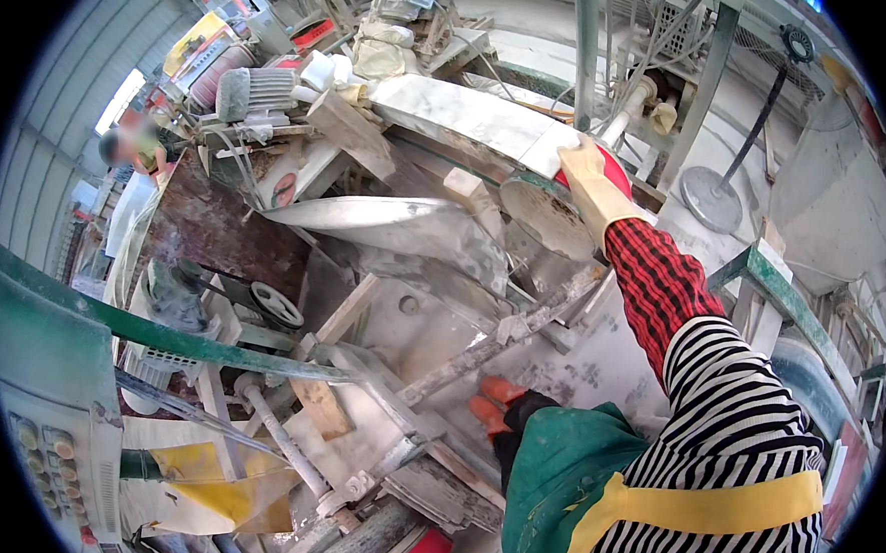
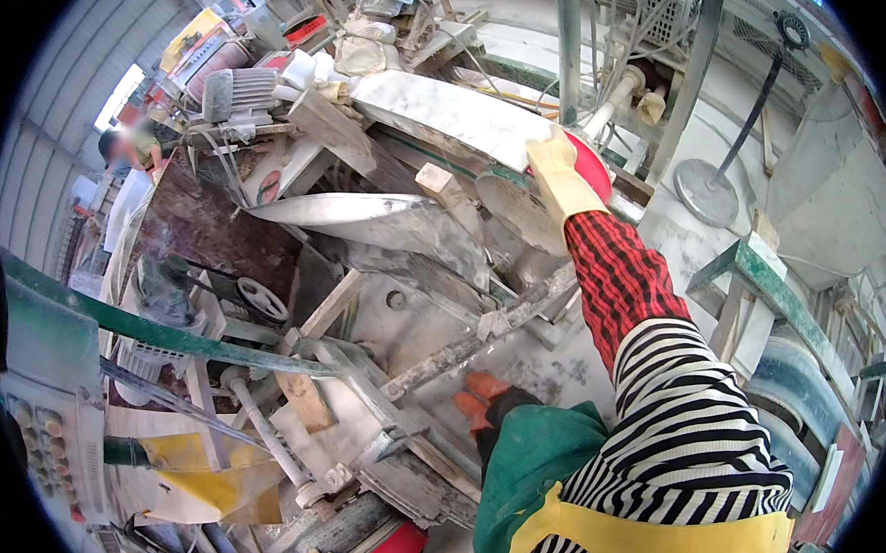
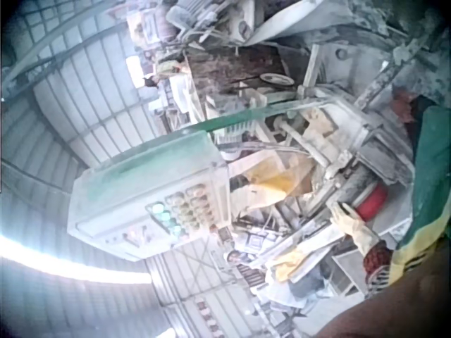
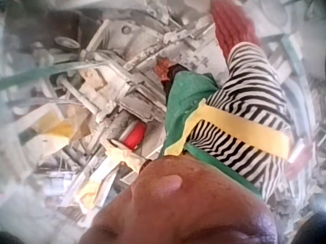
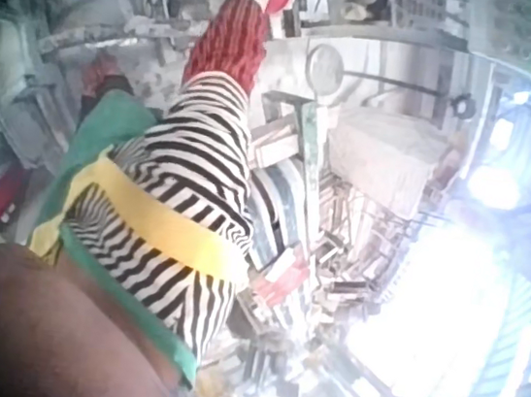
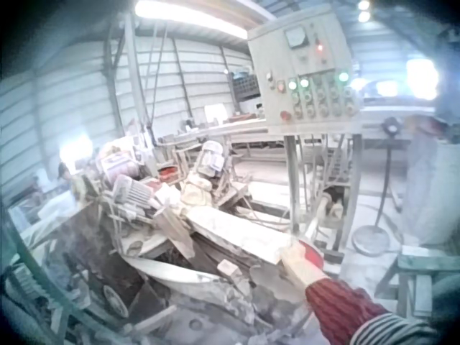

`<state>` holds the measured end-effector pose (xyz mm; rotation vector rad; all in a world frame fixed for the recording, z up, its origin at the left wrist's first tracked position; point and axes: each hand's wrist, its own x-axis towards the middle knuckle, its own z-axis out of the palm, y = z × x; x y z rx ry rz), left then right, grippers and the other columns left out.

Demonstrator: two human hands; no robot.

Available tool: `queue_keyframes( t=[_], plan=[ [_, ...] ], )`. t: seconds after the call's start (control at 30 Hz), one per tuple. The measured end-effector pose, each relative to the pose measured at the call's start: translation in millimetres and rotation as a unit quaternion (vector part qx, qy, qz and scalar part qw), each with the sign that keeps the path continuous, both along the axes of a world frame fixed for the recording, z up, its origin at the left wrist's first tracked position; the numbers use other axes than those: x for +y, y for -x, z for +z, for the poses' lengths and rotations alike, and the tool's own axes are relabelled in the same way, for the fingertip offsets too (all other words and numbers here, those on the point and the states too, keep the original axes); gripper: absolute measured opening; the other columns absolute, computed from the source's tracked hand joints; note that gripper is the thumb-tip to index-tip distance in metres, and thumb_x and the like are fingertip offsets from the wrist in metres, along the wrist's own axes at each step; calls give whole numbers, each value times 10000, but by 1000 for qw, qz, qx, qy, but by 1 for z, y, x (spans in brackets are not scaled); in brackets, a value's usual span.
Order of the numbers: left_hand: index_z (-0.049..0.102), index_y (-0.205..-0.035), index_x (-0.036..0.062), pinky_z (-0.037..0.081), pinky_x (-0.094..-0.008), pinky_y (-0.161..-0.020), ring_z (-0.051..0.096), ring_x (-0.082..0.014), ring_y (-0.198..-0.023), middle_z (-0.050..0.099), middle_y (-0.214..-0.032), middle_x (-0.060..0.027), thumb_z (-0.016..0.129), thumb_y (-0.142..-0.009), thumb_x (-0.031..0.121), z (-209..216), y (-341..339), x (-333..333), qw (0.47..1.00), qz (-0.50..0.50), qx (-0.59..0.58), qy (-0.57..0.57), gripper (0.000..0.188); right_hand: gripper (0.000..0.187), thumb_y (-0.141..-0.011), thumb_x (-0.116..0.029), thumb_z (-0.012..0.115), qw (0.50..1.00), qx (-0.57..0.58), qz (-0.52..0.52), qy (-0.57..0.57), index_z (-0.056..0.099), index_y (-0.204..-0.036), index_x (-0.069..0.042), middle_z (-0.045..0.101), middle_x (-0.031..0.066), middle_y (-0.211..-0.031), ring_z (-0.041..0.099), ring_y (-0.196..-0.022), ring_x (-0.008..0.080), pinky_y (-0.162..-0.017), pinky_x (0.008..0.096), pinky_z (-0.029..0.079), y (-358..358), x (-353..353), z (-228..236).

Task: The person operates a large industrial machine, likely a grinder or mill, by feeding material into the hopper and using a long metal tool to push and adjust the contents. The camera is mounted on the person's head and shakes violently, obscuring the view of the task.

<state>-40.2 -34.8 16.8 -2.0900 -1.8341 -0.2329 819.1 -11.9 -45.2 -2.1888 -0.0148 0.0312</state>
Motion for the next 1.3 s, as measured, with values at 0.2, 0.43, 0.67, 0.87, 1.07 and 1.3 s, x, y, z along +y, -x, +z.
queue_keyframes(
  t=[0.2, 0.43, 0.67, 0.87, 1.07, 1.3],
  plan=[
    [689, -1317, 68, 499, -502, -1018, 644, -423, -1119, 672, -1341, -188, 594, -997, 328, 14, -16, -11, 999, 41, 8, 17, 423, 557, -968, -54, 592, 753, 240, 9, -613, 487, -1515, -47, 587, 212, -1455, 594, -1311, 314, -1121, 382, 471, 17, 3, -25],
    [692, -1284, 17, 470, -519, -1067, 635, -400, -1188, 674, -1313, -221, 599, -1004, 291, 12, -25, -7, 996, -62, -24, -61, 403, 451, -915, -47, 717, 886, 117, 229, -386, 634, -1358, -34, 743, 79, -989, 681, -782, 154, -657, 307, 549, 157, 61, -10],
    [617, -1271, -30, 396, -549, -1110, 518, -480, -1282, 579, -1382, -286, 744, -830, 179, 4, -31, -2, 986, -113, -120, -29, 504, 463, -838, -202, 802, 668, 168, 640, -340, 716, -1278, -86, 765, 114, -983, 716, -823, 215, -769, 361, 581, 487, 134, -40],
    [582, -1311, 21, 453, -491, -1035, 575, -378, -1216, 616, -1317, -176, 655, -926, 187, 17, -43, -6, 996, 37, -17, 75, 425, 602, -786, -366, 760, 484, -132, 865, -1, 635, -1354, -211, 709, 123, -1133, 679, -1046, 341, -898, 491, 548, 739, 57, 102],
    [131, -1653, 77, 155, -402, -1301, 113, -211, -1600, 115, -1738, -87, 489, -1064, 203, 50, -45, -73, 734, -138, -651, 135, 701, 660, -703, -648, 736, 590, -342, 729, 57, 603, -1336, -514, 623, 102, -1181, 493, -1152, 395, -814, 526, 481, 793, -50, 148],
    [344, -1525, 39, 252, -438, -1246, 273, -292, -1517, 301, -1628, -156, 559, -1007, 203, 41, -48, -69, 748, -127, -634, 150, 584, 495, -844, -457, 684, 601, -392, 688, 108, 622, -1335, -469, 644, 133, -1182, 548, -1126, 374, -894, 510, 474, 795, -43, 130]
  ],
)
